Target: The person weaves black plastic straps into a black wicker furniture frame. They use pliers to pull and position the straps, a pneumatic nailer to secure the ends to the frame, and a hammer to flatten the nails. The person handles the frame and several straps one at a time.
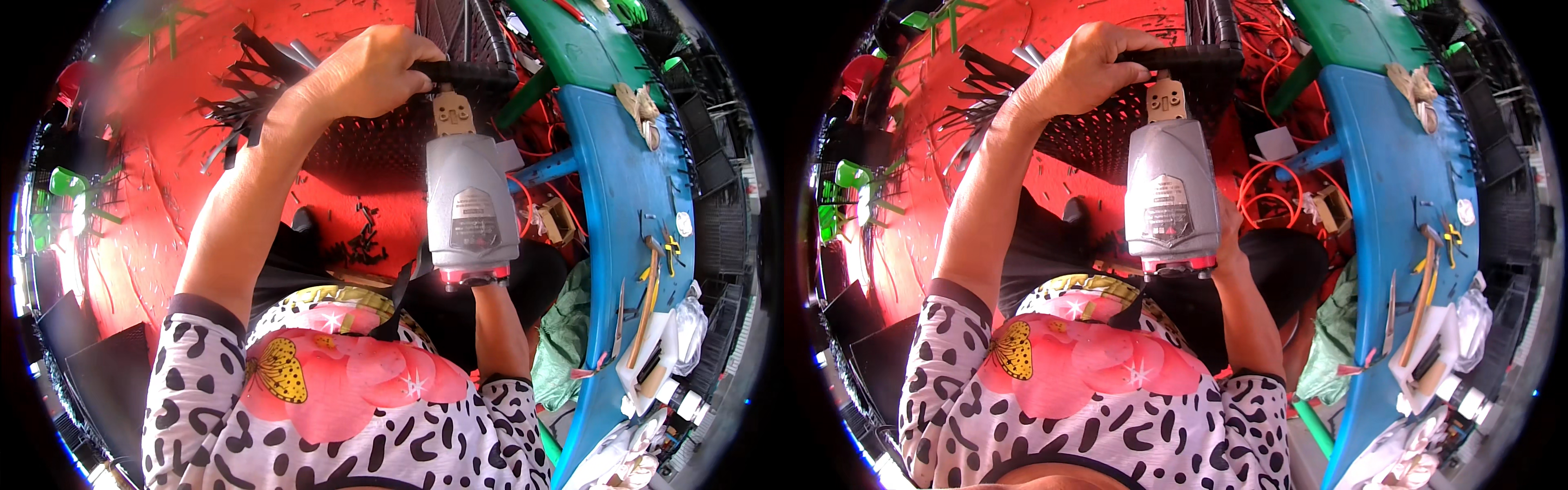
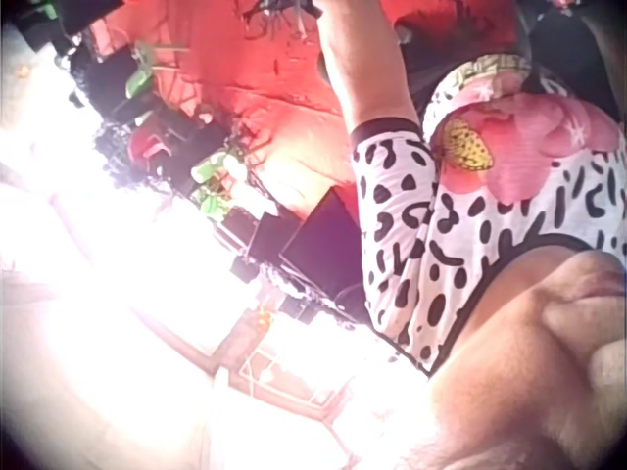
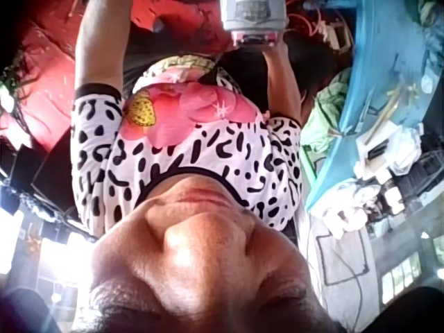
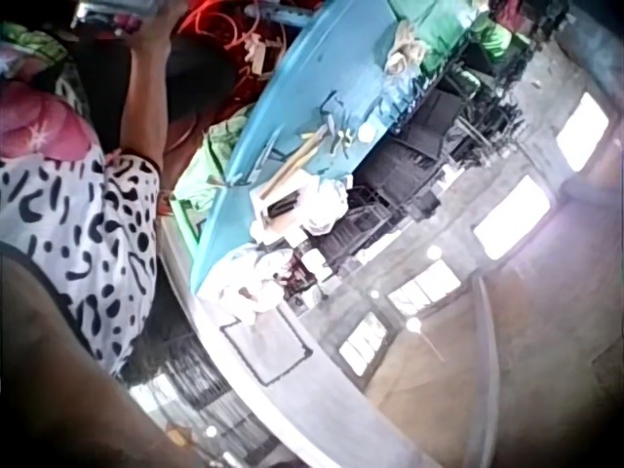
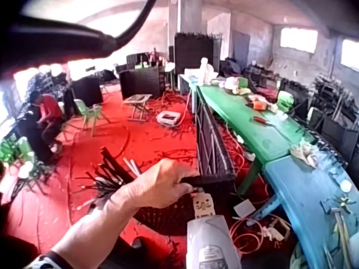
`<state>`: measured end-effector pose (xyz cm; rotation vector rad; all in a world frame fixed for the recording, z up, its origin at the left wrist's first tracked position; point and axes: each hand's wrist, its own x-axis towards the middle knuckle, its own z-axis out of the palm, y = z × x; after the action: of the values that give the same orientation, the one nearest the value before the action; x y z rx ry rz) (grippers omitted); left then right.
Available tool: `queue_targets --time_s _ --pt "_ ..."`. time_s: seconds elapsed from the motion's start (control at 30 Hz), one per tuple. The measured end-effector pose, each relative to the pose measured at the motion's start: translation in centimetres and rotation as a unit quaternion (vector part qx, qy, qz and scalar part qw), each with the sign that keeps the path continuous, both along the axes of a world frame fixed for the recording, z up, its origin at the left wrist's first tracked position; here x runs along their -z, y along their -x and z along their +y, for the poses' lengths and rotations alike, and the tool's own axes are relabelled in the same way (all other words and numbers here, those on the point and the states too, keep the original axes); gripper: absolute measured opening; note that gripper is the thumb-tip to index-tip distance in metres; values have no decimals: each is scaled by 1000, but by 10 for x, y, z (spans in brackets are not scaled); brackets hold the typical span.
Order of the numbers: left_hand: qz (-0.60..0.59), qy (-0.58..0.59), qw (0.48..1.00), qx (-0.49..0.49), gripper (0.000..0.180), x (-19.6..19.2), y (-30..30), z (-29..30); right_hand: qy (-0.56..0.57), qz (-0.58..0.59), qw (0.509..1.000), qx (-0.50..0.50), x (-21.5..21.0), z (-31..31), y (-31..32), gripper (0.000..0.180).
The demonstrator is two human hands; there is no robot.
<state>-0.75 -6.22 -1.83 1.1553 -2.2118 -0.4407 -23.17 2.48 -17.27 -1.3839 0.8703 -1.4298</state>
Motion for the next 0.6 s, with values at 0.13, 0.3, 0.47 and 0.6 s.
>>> queue_targets --time_s 0.13,0.3,0.47,0.6 --pt "1 -14 1000 -13 24 -3 0 2 318 279 906 25 -6 -5 1 44" --pt "-2 -40 999 -28 26 -5 0 2 269 228 936 11 -9 0 0 45" --pt "1 -60 997 -42 29 -3 2 0 342 262 901 44 1 -7 1 46" --pt "14 -49 998 -31 29 -1 1 0 303 290 908 17 -7 -2 4 48"
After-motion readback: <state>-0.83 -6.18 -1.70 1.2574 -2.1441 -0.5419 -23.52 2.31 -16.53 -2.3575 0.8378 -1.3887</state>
